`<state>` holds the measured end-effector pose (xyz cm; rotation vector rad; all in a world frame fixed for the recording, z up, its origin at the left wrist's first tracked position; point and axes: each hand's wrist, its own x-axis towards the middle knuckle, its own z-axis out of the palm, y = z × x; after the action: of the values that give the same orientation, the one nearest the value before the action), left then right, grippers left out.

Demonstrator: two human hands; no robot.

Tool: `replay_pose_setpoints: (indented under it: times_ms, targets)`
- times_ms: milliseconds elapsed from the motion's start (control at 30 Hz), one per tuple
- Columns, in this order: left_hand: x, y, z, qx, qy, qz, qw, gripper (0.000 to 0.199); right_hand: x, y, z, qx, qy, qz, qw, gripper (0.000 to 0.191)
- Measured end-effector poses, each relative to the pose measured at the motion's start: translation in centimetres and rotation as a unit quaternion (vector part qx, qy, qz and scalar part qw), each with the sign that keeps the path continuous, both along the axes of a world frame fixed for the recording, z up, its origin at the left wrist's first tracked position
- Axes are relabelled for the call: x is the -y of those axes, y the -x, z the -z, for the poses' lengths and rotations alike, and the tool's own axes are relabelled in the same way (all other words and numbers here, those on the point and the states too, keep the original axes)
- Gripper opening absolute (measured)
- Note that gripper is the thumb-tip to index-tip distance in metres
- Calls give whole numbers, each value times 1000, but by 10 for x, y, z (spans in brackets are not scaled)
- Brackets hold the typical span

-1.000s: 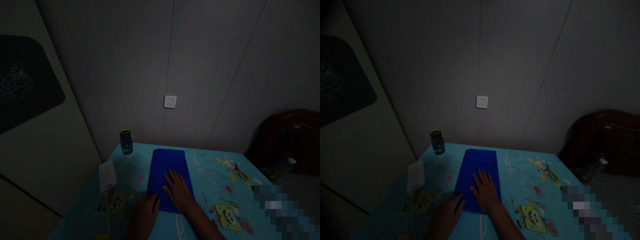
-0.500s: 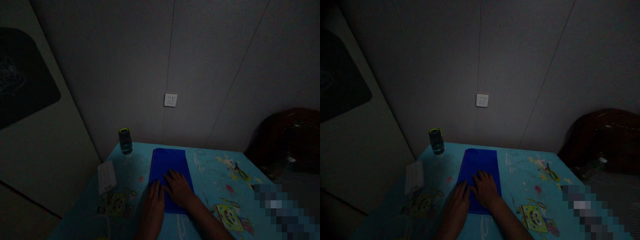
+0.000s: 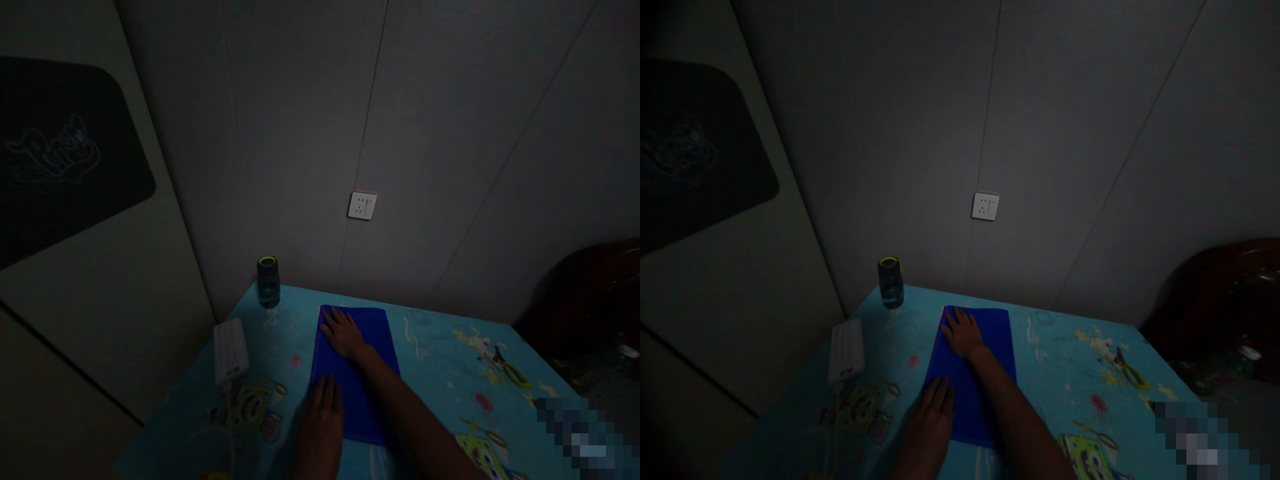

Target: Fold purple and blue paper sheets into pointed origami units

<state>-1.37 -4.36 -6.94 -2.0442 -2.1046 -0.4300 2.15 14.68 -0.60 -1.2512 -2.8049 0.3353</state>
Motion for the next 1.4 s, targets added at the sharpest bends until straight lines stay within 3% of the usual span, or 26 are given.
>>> replay_pose_setpoints:
  times_ms: [233,400,567,733,900,1033,1233,1333,1400]
  targets:
    - [2,1,-1,23,28,28,999,48,-8,-2,12,-31,11,12,999,64]
    - [2,0,-5,37,33,12,999,44,-12,2,19,-88,25,14,996,64]
    - [3,0,-11,42,23,20,999,39,-18,-7,13,-183,48,26,982,59]
    - [4,5,-18,84,29,24,996,44,-10,-71,-5,-301,37,79,950,58]
    - [-7,29,-53,192,-6,28,981,43,19,-159,-5,-370,59,179,909,45]
    - [-26,47,-72,331,-13,-18,943,40,36,-184,6,-401,118,206,885,43]
    - [-38,45,-66,448,-20,-20,894,35,44,-174,21,-474,194,224,829,52]
    - [-38,48,-71,547,-32,-30,836,39,43,-175,25,-506,240,237,794,59]
    - [-38,52,-77,627,-33,-37,777,39,41,-179,27,-523,271,245,770,64]
